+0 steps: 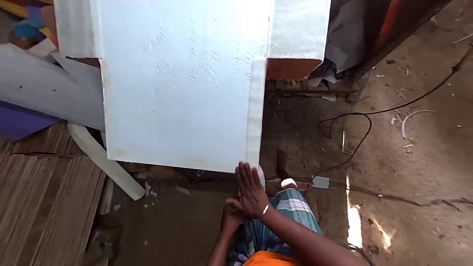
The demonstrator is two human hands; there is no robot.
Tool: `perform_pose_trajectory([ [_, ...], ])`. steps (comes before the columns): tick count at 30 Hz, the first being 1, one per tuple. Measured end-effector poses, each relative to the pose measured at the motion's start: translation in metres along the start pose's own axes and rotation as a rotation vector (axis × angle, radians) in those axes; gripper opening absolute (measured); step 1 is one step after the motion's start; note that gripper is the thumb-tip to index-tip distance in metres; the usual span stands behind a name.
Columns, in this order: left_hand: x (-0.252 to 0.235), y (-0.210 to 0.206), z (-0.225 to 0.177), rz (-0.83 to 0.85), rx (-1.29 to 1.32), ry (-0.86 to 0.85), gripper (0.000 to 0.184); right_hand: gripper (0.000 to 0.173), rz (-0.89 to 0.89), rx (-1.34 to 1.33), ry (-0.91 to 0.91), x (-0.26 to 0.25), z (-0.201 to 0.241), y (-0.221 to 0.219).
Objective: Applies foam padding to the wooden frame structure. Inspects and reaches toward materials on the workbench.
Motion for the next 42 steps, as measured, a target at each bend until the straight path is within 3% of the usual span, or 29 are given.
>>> perform_pose_trajectory([
  [2,-0.007,-0.001,0.0,0.019,-0.021,-0.053,0.035,0.1,-0.042,-0.189,0.069,0.024,0.001,0.012],
  [3,-0.01,0.001,-0.006,0.031,-0.044,-0.037,0.036,0.098,-0.147,-0.236,0.03,0.028,-0.003,0.02],
  [5,-0.012,0.002,-0.018,0.024,-0.054,-0.019,0.044,0.103,-0.339,-0.336,-0.183,0.019,-0.016,0.023],
  [7,-0.013,-0.002,-0.025,-0.001,-0.053,-0.027,0.055,0.113,-0.331,-0.513,-0.407,-0.002,-0.02,0.01],
  [10,-0.017,-0.003,-0.034,-0.006,-0.09,-0.01,0.062,0.102,-0.348,-0.749,-0.482,-0.008,-0.024,0.016],
  [14,-0.005,-0.005,-0.027,-0.005,-0.287,0.115,0.052,0.072,-0.211,-0.473,-0.197,0.038,-0.061,0.052],
  [16,0.012,-0.004,-0.023,-0.084,-0.346,0.074,0.038,0.057,-0.069,-0.33,-0.013,0.038,-0.072,0.073],
  [18,0.024,-0.003,-0.023,-0.172,-0.366,0.046,0.032,0.047,0.091,-0.254,0.196,0.014,-0.075,0.09],
  [22,0.026,-0.016,-0.033,-0.174,-0.509,0.127,0.035,0.056,0.625,-0.152,0.61,-0.055,-0.066,0.08],
  [26,0.03,-0.024,-0.033,-0.361,-0.526,0.015,0.025,0.042,0.889,0.059,0.876,-0.102,-0.05,0.07],
  [30,0.041,-0.034,-0.026,-0.601,-0.372,-0.059,0.017,0.022,0.887,0.104,1.055,-0.117,-0.047,0.078],
  [33,0.038,-0.037,-0.025,-0.627,-0.257,0.026,0.018,0.012,0.83,0.112,1.112,-0.115,-0.053,0.086],
  [42,0.049,-0.045,-0.012,-0.75,-0.133,-0.015,0.023,0.012,0.73,0.104,1.17,-0.107,-0.047,0.098],
])
Point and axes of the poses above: each hand's wrist, its own x-axis away from the middle knuckle, its own y-axis out of the back of the hand, z = x × y, the point moved 4 cm from there along -x, towards the middle knuckle, and after that the axes turned 10 degrees about y, right-handed, at the moved point
